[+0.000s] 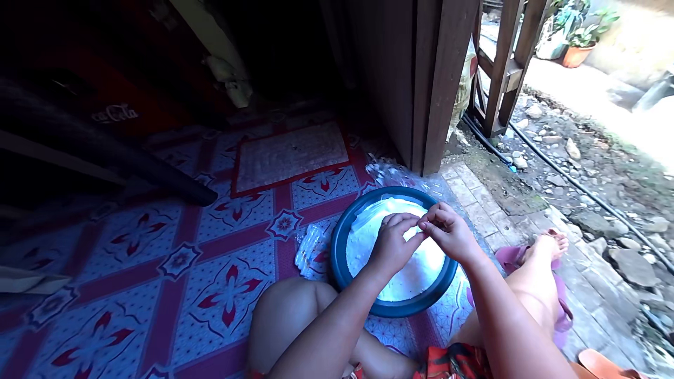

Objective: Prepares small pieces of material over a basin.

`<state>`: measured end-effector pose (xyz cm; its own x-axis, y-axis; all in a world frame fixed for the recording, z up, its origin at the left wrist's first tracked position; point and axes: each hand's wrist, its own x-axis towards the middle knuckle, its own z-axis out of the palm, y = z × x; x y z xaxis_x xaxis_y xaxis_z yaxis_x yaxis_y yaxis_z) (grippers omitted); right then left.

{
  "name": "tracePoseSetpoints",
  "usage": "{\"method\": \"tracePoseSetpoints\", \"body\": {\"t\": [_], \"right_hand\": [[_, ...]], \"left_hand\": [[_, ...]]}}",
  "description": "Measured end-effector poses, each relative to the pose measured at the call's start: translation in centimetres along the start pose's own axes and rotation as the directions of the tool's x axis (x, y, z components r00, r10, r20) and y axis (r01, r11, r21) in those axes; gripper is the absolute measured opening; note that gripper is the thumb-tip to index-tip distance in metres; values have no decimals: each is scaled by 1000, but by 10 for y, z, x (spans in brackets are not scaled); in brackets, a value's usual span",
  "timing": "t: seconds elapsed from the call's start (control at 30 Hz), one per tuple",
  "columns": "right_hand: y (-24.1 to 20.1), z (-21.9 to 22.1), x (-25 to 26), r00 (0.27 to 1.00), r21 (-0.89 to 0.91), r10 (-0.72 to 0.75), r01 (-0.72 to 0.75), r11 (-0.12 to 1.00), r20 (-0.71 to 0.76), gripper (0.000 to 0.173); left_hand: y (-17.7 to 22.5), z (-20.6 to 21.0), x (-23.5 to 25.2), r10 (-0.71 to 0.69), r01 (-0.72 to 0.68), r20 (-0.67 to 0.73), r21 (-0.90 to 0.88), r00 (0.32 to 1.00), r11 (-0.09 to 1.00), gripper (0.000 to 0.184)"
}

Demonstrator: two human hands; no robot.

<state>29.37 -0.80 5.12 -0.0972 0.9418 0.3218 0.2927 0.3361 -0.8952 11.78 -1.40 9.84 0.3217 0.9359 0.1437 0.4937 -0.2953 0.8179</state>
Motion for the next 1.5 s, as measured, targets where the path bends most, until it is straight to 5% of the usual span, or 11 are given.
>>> {"method": "tracePoseSetpoints", "body": {"t": [0.7,0.9,1.5], "right_hand": [[1,-3,-1,999,37,2,-1,999,-36,15],[3,2,-2,1000,33,6,-6,999,-6,18],[-1,-1,-2,988,244,64,-28,969,-141,13]], "left_hand": [[-1,7,8,-44,52,100,-76,994,996,21],[-6,12,4,6,-6,-3,-133,1000,991,18],[-34,10,-1,-245,258,184,-51,952,965,21]]}}
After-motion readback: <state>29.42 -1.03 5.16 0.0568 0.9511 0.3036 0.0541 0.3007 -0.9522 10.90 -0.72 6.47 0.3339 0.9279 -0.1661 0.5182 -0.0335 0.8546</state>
